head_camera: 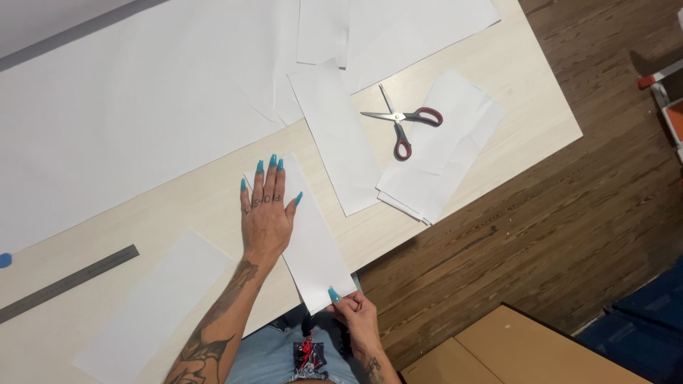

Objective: Folding and cutting white material strips on a workshop table

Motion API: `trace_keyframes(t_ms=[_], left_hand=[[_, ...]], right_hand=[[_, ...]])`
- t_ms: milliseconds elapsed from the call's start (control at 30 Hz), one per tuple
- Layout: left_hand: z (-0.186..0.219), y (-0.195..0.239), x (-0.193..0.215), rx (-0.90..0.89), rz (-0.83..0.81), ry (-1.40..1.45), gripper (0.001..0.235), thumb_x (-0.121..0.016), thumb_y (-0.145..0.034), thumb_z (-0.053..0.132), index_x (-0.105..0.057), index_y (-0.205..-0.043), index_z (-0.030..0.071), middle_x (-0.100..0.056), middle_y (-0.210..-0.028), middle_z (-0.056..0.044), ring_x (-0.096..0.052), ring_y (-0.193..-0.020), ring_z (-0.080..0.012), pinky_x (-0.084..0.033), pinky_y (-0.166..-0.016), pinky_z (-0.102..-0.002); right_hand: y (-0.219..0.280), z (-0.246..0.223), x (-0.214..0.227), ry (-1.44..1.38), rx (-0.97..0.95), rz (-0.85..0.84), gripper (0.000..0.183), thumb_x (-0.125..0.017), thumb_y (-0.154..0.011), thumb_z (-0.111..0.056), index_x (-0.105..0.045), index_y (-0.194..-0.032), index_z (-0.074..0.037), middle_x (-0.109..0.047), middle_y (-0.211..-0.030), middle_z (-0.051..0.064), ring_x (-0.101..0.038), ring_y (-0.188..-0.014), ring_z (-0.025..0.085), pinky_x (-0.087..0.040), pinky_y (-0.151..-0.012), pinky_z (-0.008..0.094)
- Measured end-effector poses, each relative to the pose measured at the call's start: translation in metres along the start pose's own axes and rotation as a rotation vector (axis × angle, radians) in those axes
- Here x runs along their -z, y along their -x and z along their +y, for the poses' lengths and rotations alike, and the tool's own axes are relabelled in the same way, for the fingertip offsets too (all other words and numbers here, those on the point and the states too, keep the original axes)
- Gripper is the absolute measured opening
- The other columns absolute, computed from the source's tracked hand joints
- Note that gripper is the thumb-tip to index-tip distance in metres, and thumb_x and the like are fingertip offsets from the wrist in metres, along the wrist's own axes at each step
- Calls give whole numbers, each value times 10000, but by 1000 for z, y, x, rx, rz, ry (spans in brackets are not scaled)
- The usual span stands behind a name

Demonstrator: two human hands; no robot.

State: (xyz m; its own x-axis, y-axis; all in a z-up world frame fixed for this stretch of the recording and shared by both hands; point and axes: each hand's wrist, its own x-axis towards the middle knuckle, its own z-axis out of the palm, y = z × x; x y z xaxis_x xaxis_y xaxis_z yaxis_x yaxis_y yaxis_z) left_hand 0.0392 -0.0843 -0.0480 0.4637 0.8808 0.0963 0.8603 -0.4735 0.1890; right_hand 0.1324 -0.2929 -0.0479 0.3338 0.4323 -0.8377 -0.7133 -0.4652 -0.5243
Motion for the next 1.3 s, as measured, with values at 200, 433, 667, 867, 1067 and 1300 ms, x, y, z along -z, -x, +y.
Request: trace_keyframes(t_ms=[200, 433, 667, 867, 1067, 1300], left_hand=[[0, 3, 1, -5, 19, -30, 540, -318, -917, 376, -239, -1376, 102, -232, -1432, -34, -215, -1316, -218, -144, -1068, -419], [-2, 2, -3, -7, 8, -14, 540, -320, -910, 357, -241, -1375, 94, -194, -1443, -38, -184, -1324, -223, -125, -1070, -425], [-1, 2, -1, -2, -2, 25, 541, -344, -902, 344, -246, -1371, 90, -203, -1439, -39, -183, -1323, -225, -108, -1074, -427], [-2, 3, -4, 18, -25, 19, 535, -312, -907, 352, -229, -1380, 116, -200, -1442, -17, -180, -1323, -212, -112, -1065, -421], [-2, 2, -4, 17, -28, 28, 538, -321, -903, 344, -224, -1380, 114, -210, -1438, -26, -191, -1318, -226, -108, -1064, -424], [-2, 2, -2, 12, -28, 8, 543, -288, -913, 369, -207, -1382, 108, -174, -1448, -20, -162, -1327, -210, -84, -1077, -416]], right_hand=[[-6, 8, 7, 23, -14, -2, 154, -681, -715, -15, -529, -740, -10, -647, -618, 155, -641, -608, 208, -536, -614, 294], [-1, -4, 2, 67, -22, -31, 162, -682, -717, -37, -523, -723, -6, -660, -636, 147, -633, -616, 198, -535, -653, 305], [7, -21, -8, 78, -38, -13, 291, -711, -675, -90, -607, -906, 53, -665, -705, 130, -620, -598, 187, -530, -624, 263], [3, -15, -4, 77, 29, -89, 269, -685, -700, -71, -619, -919, 70, -675, -713, 137, -631, -594, 169, -533, -597, 238], [5, -18, -6, 106, 21, -78, 314, -693, -687, -92, -619, -955, 53, -680, -742, 131, -624, -611, 168, -526, -623, 241], [9, -20, -9, 74, 1, -41, 303, -705, -675, -88, -620, -928, 56, -671, -715, 129, -625, -601, 181, -531, -606, 251]])
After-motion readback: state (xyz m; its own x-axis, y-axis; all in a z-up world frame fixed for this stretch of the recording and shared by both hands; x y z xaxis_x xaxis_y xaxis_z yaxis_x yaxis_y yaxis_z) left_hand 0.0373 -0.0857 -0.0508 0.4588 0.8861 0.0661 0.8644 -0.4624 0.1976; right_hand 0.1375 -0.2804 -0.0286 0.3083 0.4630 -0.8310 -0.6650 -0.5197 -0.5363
